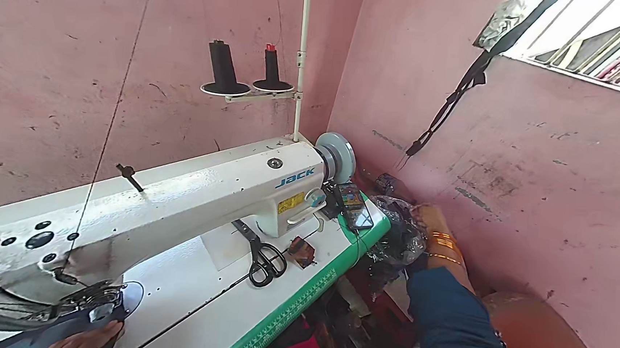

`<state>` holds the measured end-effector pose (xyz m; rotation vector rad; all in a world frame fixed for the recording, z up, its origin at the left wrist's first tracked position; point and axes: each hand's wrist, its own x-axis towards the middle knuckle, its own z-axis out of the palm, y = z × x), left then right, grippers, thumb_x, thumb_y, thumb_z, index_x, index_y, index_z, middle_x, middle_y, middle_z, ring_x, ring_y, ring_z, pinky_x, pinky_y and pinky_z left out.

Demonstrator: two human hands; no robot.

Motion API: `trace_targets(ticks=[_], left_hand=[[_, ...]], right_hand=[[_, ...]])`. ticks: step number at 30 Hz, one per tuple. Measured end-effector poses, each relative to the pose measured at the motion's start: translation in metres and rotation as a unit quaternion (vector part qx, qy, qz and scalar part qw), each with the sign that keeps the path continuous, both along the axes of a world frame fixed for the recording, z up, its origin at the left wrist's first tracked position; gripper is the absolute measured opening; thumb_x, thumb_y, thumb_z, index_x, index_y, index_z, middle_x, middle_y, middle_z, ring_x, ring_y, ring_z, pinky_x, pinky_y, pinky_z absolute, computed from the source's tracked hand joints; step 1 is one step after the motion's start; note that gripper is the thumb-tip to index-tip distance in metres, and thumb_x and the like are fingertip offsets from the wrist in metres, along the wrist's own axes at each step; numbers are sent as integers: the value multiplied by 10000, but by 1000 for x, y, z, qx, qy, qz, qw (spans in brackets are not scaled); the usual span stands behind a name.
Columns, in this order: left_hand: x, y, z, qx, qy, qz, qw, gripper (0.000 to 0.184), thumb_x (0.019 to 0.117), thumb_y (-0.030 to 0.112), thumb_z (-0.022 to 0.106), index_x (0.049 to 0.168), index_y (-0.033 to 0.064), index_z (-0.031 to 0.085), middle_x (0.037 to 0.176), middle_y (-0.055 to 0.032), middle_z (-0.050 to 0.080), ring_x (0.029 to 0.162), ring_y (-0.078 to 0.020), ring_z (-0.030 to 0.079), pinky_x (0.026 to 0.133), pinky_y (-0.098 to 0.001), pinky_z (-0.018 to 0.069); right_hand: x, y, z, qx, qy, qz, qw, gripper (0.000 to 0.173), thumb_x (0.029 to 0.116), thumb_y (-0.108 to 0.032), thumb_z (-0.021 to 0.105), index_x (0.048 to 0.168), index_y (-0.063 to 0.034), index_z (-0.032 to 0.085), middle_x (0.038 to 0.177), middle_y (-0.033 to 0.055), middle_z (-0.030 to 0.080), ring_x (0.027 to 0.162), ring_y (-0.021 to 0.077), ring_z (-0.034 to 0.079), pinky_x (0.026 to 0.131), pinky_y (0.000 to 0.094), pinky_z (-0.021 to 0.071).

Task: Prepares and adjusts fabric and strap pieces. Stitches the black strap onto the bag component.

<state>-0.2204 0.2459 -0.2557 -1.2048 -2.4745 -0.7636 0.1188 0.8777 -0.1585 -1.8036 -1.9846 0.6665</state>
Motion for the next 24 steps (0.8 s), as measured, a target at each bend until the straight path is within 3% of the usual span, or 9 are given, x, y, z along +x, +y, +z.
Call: trace_targets(ticks=[4,7,9,11,13,15,17,20,24], left_hand=[[-1,2,3,0,9,-12,1000,189,993,79,611,1058,4,772,1062,-182,769,1055,-347,725,968,-433,537],[-4,-4,-9,-2,-9,6,1000,233,1027,191,595,1138,76,765,1135,-141,761,1119,-329,706,1001,-461,520],[-5,-6,-11,1,-10,7,1000,240,1022,202,599,1151,85,765,1138,-147,759,1118,-347,705,992,-485,522],[-3,-3,-6,12,-2,-12,1000,198,987,110,628,1095,25,771,1087,-185,764,1076,-378,716,965,-480,535],[-3,-3,-4,14,2,-24,1000,178,963,61,636,1064,-1,769,1063,-191,766,1062,-381,717,961,-466,536],[-3,-4,-3,14,1,-30,999,180,955,53,636,1063,-2,769,1067,-190,766,1066,-381,717,971,-461,535],[-4,-1,-2,17,3,-29,999,178,957,57,635,1054,-5,770,1059,-188,768,1061,-378,720,963,-457,539],[-2,-1,-2,13,1,-22,1000,181,964,53,625,1051,-4,773,1052,-185,770,1053,-380,722,952,-466,541],[-1,-2,-1,14,-18,-21,1000,198,962,35,609,1071,-3,769,1057,-194,765,1060,-400,712,961,-480,533]], right_hand=[[11,8,2,30,2,58,998,292,978,-38,604,1251,63,633,1225,256,650,1148,343,623,1005,508,468],[-2,-5,-26,9,-158,78,984,341,943,-146,682,1208,67,665,1266,309,635,1236,452,589,1055,624,428],[-10,-20,-38,-14,-162,51,985,284,960,-142,648,1136,78,685,1242,310,646,1215,459,604,1021,635,445],[-11,-21,-34,3,-24,31,999,238,971,-137,641,1077,64,715,1118,270,687,1050,386,653,923,579,489],[-10,-29,-2,-21,160,24,987,216,996,-204,659,1068,-2,682,902,107,634,739,181,568,673,384,489],[-4,-37,46,-32,277,15,960,156,1007,-177,635,1057,-31,656,795,23,623,608,87,547,571,278,486],[2,-43,99,14,364,4,931,120,1017,-106,594,1083,-9,620,842,40,634,667,104,589,625,289,515],[14,-46,169,121,508,30,853,116,1048,-146,538,1152,-97,558,955,0,637,804,105,652,735,327,580],[13,-75,249,248,515,96,815,30,1024,-154,580,1020,-163,609,949,-55,666,887,90,668,826,333,567]])
